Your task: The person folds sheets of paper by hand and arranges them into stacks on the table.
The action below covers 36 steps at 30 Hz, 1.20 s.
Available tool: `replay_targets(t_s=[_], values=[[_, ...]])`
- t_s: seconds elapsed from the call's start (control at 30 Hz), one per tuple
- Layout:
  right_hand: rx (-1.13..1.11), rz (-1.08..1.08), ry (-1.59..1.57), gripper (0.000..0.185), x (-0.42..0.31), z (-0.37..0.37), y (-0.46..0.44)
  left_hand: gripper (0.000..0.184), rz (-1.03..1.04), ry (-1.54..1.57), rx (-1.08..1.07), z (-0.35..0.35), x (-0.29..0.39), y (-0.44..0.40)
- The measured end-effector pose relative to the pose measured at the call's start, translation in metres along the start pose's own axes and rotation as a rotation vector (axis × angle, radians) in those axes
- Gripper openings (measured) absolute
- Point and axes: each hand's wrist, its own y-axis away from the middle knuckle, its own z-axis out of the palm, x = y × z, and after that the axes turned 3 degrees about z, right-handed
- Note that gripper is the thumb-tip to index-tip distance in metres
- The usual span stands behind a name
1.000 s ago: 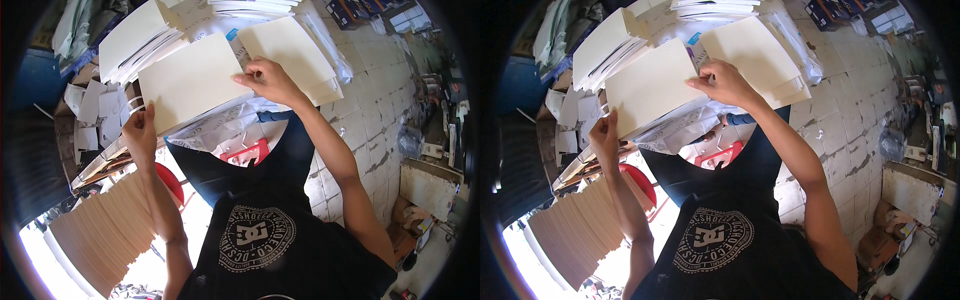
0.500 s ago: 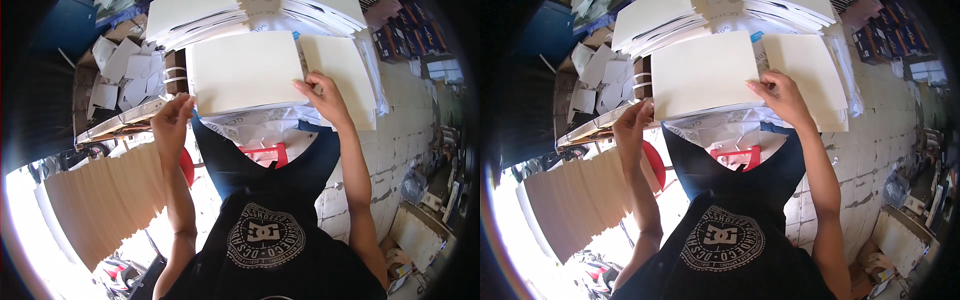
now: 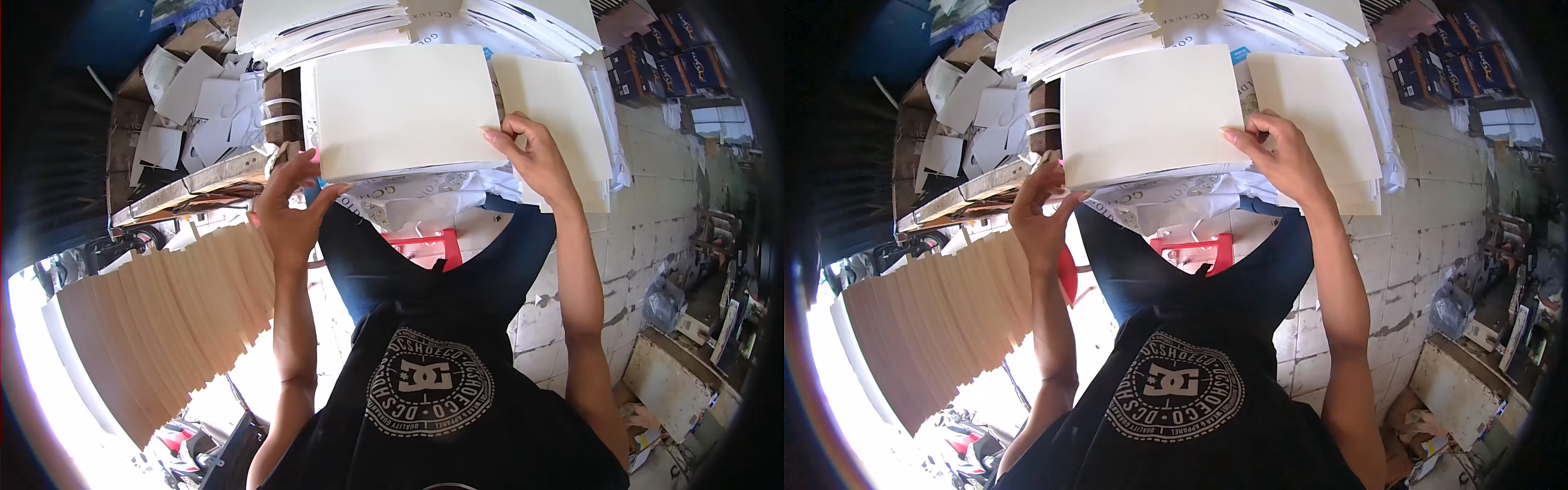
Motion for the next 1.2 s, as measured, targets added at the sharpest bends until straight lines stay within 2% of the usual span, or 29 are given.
replay_targets(t_s=[0.1,0.2,0.3,0.37,0.5,0.6,0.73,0.9,1.0,1.07,1.13,1.2], values=[[-0.04,0.066,0.049,0.035,-0.002,-0.003,0.0,0.056,0.334,-0.224,-0.004,0.0,0.011,-0.012],[0.236,-0.195,0.317,0.038,-0.013,-0.008,-0.008,0.057,0.313,-0.169,0.021,0.002,-0.002,-0.013],[0.287,-0.429,0.433,0.055,-0.048,0.004,-0.044,0.054,0.295,-0.156,0.081,0.007,-0.031,-0.001],[0.115,-0.503,0.424,0.061,-0.066,0.027,-0.078,0.049,0.243,-0.078,0.11,0.014,-0.033,0.005],[-0.109,-0.409,0.65,0.055,-0.081,0.077,-0.145,0.045,0.197,0.041,0.123,0.02,-0.03,0.008],[-0.356,-0.255,0.6,0.047,-0.094,0.087,-0.158,0.043,0.192,0.051,0.134,0.02,-0.032,0.008],[-0.296,-0.319,0.516,0.042,-0.089,0.095,-0.155,0.039,0.174,0.051,0.092,0.017,-0.037,0.009],[-0.264,-0.347,0.489,0.042,-0.085,0.1,-0.152,0.037,0.208,0.048,0.152,0.02,-0.037,0.007],[-0.188,-0.392,0.725,0.05,-0.091,0.101,-0.142,0.035,0.227,0.017,0.1,0.017,-0.029,0.006],[0.221,-0.627,0.806,0.055,-0.094,0.107,-0.109,0.038,0.254,0.003,0.069,0.015,-0.032,0.003],[0.233,-0.693,0.805,0.059,-0.115,0.105,-0.053,0.033,0.229,0.047,0.044,0.009,-0.04,0.005],[0.137,-0.593,0.714,0.058,-0.126,0.107,-0.001,0.028,0.274,0.056,0.028,0.009,-0.052,0.002]])
